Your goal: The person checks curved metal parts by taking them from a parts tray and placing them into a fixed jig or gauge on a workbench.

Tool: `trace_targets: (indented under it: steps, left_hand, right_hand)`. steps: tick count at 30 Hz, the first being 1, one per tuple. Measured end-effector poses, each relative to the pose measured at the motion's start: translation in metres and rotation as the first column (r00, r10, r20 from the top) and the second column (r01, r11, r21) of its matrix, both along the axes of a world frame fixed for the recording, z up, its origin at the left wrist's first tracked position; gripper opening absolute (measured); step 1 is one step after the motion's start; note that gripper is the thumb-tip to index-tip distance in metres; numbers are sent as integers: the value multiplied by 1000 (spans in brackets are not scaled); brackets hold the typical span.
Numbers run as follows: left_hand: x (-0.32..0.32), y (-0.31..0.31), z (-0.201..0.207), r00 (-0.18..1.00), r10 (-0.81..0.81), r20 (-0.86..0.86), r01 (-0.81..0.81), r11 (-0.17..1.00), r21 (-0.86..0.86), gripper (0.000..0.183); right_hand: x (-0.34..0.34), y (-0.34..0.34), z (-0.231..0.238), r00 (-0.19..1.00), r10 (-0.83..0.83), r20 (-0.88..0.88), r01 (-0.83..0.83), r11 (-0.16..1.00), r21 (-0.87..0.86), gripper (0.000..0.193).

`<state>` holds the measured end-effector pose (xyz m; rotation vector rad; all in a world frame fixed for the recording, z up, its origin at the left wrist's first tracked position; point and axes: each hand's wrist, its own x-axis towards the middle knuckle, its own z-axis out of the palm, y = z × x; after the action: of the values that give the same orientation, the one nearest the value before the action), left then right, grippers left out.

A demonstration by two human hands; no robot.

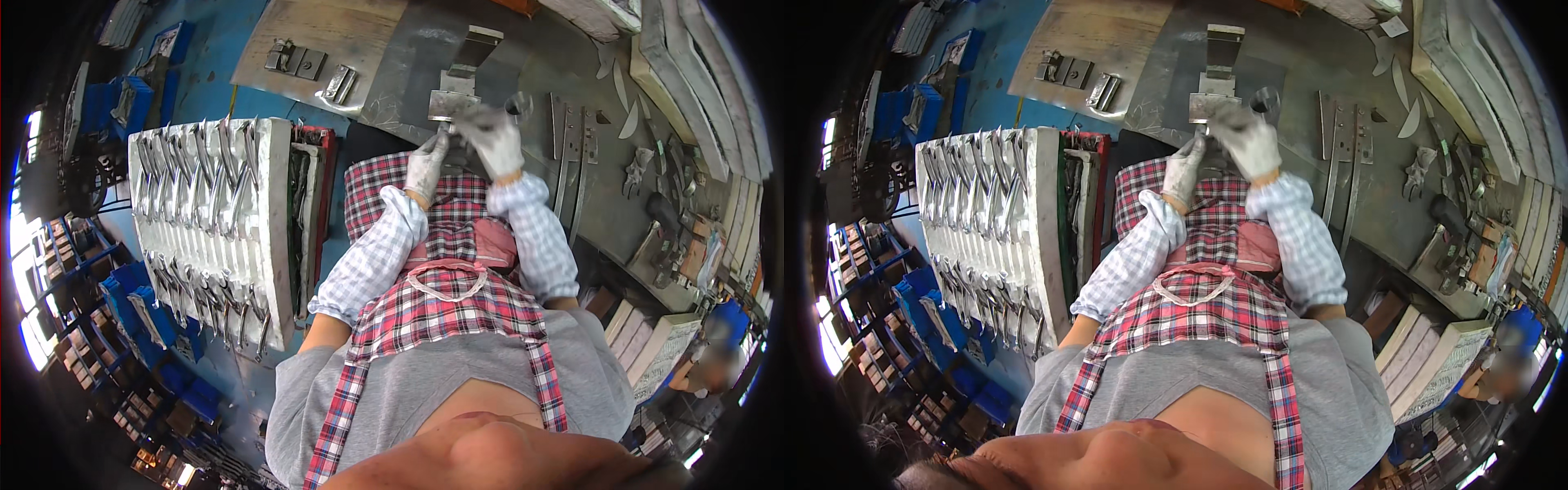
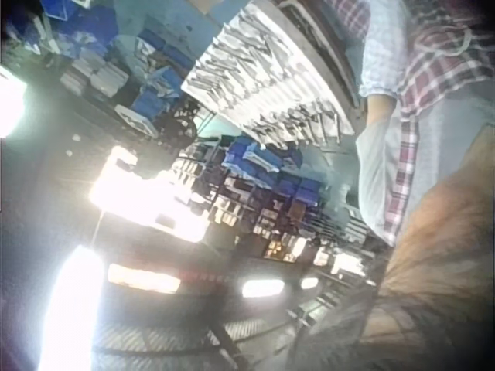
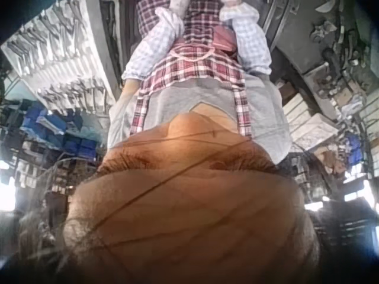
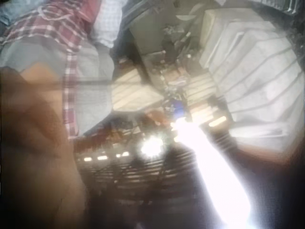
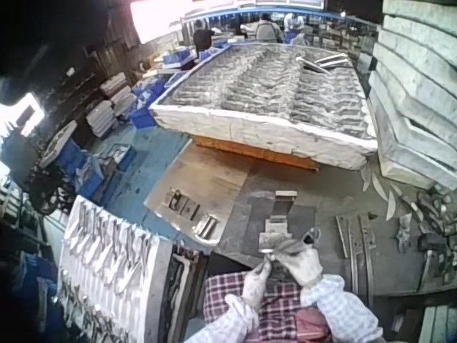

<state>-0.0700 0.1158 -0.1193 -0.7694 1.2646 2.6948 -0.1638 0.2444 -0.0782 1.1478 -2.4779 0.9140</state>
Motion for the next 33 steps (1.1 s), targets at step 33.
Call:
trace_targets:
  steps: [33]
  left_hand:
    - [-68,-38,-5,989,-17,-146,-130,366,-921,21]
  right_hand:
    - [-28,-22,-26,641,123,758,433,757,-489,17]
